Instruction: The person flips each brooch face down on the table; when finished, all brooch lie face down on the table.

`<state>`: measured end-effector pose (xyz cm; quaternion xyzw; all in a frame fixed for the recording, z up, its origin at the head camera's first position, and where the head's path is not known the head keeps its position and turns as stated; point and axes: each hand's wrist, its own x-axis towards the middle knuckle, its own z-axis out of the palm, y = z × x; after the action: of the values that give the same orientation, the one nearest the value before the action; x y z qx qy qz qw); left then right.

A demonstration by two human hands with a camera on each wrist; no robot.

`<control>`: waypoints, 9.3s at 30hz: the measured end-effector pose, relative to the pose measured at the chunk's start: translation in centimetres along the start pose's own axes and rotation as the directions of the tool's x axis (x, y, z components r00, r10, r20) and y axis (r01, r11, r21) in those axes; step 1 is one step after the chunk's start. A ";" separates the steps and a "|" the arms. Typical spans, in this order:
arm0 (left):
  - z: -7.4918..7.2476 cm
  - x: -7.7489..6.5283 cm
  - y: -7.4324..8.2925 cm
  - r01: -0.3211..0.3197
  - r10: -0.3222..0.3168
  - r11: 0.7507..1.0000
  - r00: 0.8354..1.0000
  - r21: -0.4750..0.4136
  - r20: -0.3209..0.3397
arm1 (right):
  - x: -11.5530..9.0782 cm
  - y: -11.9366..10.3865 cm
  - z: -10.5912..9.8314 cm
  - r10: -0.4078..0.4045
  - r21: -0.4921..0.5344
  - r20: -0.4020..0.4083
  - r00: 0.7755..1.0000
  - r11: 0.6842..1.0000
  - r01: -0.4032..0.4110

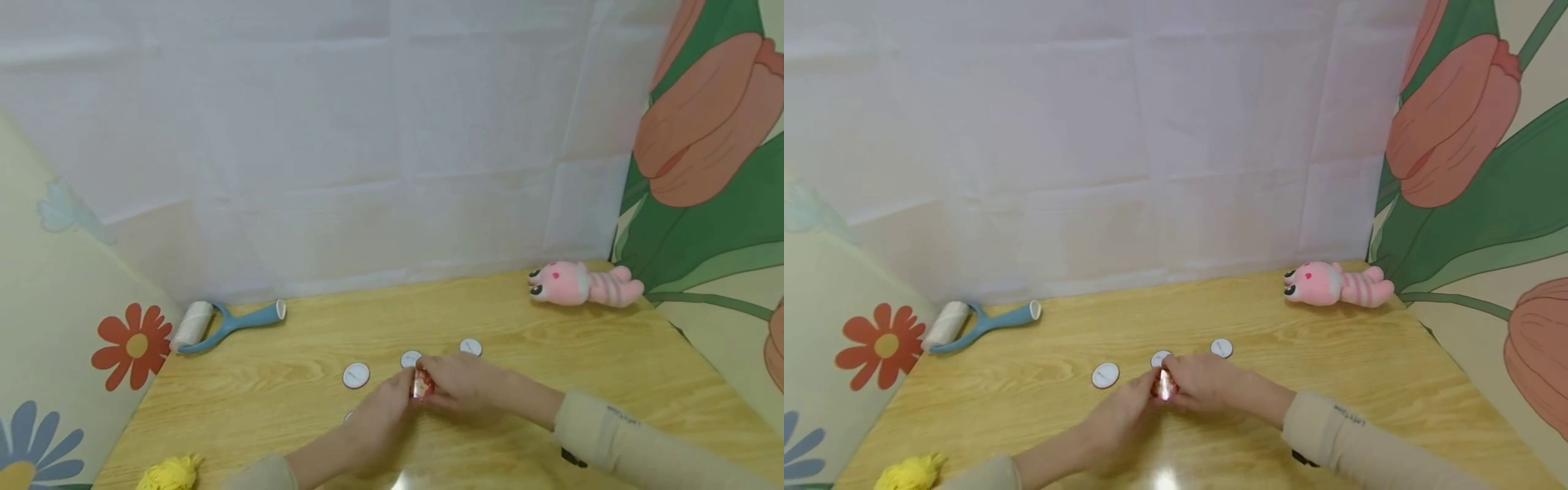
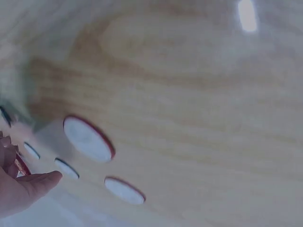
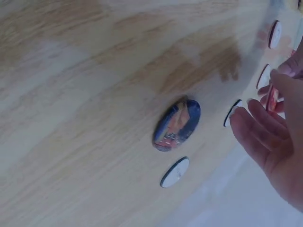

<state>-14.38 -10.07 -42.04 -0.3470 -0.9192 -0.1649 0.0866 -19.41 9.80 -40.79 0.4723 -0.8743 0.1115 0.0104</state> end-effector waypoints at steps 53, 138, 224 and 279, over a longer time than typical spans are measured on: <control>-4.7 2.2 -1.8 -0.174 0.175 0.985 0.963 0.020 -0.206 | 1.5 -1.4 -1.6 0.278 0.725 -0.210 0.938 0.688 -0.041; 0.9 2.8 3.7 0.059 -0.078 0.990 0.986 0.129 0.149 | -6.2 3.4 -0.5 0.251 0.222 -0.024 0.968 0.945 -0.240; -2.1 8.9 3.4 -0.079 0.091 0.988 0.992 -0.133 0.086 | -6.5 5.5 -1.7 -0.236 -0.225 -0.528 0.816 0.965 0.133; 1.6 8.0 4.1 -0.073 0.068 0.997 0.990 0.040 0.124 | -8.3 4.1 -0.8 0.029 0.214 -0.247 0.969 0.976 0.025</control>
<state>-17.65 -1.77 -40.36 -0.3866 -0.9134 -0.1199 0.0434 -18.25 18.95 -41.84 0.4521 -0.8493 0.2639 0.0684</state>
